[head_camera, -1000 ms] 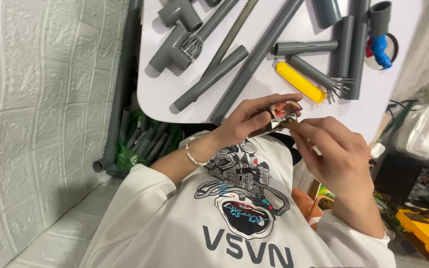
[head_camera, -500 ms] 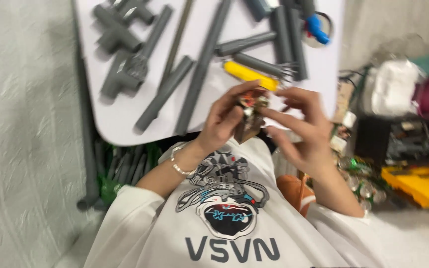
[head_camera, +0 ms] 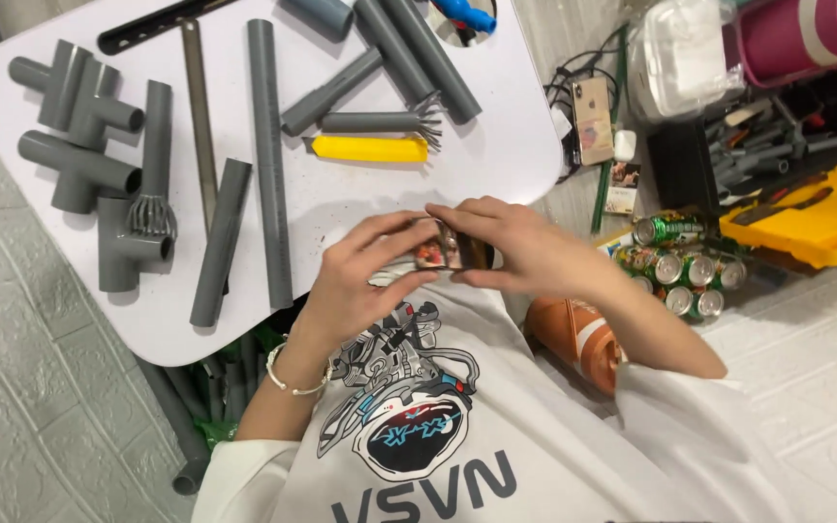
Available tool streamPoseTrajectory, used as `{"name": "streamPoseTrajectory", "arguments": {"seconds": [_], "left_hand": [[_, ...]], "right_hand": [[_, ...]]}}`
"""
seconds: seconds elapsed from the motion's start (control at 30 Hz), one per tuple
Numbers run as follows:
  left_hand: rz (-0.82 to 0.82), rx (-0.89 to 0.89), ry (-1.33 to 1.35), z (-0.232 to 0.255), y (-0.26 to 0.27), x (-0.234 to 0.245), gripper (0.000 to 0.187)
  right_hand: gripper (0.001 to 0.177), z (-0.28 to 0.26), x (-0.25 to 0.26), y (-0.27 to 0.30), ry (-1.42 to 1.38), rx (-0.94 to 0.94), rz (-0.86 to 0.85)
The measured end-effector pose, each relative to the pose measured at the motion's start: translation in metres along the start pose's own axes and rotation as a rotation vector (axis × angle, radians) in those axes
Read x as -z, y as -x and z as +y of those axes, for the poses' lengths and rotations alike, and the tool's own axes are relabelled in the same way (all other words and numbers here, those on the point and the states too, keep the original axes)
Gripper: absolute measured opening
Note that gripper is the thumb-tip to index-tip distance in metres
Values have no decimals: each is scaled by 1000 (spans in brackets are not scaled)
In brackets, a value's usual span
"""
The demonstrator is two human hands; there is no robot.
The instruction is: Measuring, marking, and cutting PVC pipe sections using a utility knife and a hand saw.
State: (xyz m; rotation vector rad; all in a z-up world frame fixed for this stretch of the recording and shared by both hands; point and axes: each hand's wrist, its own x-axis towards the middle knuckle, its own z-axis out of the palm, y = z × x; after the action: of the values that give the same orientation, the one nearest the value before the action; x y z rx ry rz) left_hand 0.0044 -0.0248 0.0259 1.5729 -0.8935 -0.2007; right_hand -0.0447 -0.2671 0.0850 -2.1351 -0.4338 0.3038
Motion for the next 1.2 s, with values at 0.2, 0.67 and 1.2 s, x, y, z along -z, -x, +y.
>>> {"name": "streamPoseTrajectory", "arguments": {"seconds": [0.2, 0.67, 1.2], "left_hand": [[-92, -15, -90, -7, -7, -29, 48], [-297, 148, -243, 6, -2, -46, 87], [-614, 450, -131, 2, 58, -26, 55]], "right_hand": [[65, 10, 23, 20, 50, -95, -134], [69, 139, 87, 106, 234, -554, 167], [76, 354, 25, 203, 407, -1391, 196]]}}
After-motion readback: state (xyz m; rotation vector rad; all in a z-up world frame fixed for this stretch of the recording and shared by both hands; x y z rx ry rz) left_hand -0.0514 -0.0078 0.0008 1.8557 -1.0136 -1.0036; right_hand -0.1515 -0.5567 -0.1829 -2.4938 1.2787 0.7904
